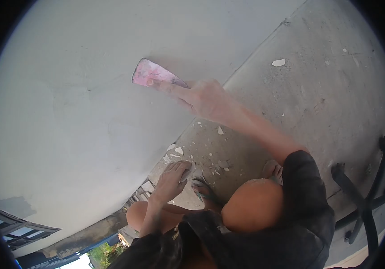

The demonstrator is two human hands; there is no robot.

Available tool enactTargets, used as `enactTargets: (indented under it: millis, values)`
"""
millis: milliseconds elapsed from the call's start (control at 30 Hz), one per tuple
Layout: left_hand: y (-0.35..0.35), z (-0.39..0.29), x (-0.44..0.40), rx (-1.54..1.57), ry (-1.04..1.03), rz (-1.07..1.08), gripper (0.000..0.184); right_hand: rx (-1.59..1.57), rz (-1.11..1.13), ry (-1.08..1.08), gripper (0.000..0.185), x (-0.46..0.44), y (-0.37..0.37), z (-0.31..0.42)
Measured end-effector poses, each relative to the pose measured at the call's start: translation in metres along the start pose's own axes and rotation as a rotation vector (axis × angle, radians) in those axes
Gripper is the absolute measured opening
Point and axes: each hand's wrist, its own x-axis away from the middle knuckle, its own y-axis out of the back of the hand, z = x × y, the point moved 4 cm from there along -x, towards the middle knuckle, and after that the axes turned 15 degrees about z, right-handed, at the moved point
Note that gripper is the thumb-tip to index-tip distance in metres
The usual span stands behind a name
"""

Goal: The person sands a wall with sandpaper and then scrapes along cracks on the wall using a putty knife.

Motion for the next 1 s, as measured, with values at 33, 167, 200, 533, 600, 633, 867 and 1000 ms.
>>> enactTargets:
  millis: [33, 167, 200, 533, 600, 633, 867, 1000]
  values:
    - [-0.004, -0.003, 0.003, 0.013, 0.014, 0.03, 0.045, -0.018, 0.02, 0.023, 0.053, -0.009, 0.001, 0.008]
    - [0.007, 0.0, 0.008, 0.007, 0.03, -0.027, 0.046, -0.047, -0.05, -0.031, 0.053, 0.012, -0.008, -0.013]
    - [0.007, 0.0, 0.009, 0.017, 0.016, -0.043, 0.046, -0.04, -0.05, -0.048, 0.052, 0.014, -0.007, -0.011]
    - [0.029, -0.027, 0.015, -0.028, 0.037, -0.027, 0.047, -0.387, 0.021, -0.324, 0.055, 0.02, -0.013, 0.008]
    - [0.05, -0.044, 0.029, -0.004, 0.004, -0.115, 0.048, -0.329, -0.058, -0.256, 0.054, 0.016, -0.009, 0.013]
    - [0.058, -0.048, 0.035, 0.005, -0.013, -0.159, 0.049, -0.308, -0.069, -0.254, 0.054, 0.015, -0.009, 0.016]
    - [0.054, -0.019, 0.04, 0.098, -0.16, -0.267, 0.048, -0.179, -0.058, -0.428, 0.053, 0.014, 0.006, 0.04]
    - [0.056, 0.01, 0.043, 0.094, -0.221, -0.303, 0.048, -0.461, -0.152, -0.566, 0.053, -0.006, 0.026, 0.063]
